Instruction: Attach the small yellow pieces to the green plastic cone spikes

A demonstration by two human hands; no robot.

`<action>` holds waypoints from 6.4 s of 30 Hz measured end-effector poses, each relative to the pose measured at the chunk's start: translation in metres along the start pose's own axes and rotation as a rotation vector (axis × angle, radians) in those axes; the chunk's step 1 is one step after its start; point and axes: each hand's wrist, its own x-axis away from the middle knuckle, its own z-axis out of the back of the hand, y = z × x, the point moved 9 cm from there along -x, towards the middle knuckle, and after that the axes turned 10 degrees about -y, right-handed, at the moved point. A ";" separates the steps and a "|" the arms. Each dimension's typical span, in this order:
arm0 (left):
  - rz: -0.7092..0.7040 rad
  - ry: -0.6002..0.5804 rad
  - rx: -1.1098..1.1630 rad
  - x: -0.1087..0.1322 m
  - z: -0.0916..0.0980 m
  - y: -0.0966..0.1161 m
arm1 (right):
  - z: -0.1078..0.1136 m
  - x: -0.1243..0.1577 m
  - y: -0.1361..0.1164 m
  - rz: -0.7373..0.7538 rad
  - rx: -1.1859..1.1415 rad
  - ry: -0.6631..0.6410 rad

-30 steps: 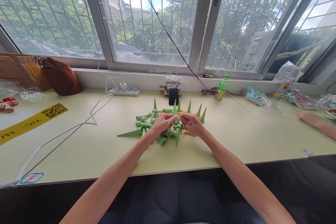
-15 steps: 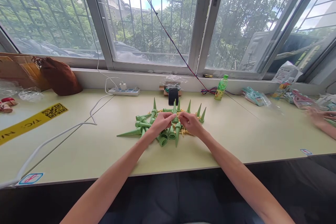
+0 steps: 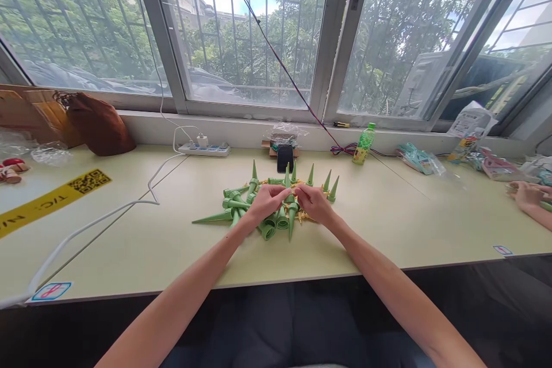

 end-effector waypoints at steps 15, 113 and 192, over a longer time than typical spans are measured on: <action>-0.206 0.051 -0.408 0.003 0.000 0.013 | 0.003 0.000 0.003 -0.013 0.020 0.061; 0.200 -0.194 0.437 -0.001 -0.017 -0.024 | 0.004 0.002 -0.015 0.100 0.143 0.077; 0.171 -0.278 0.459 0.001 -0.020 -0.019 | 0.005 0.009 -0.035 0.219 0.282 0.103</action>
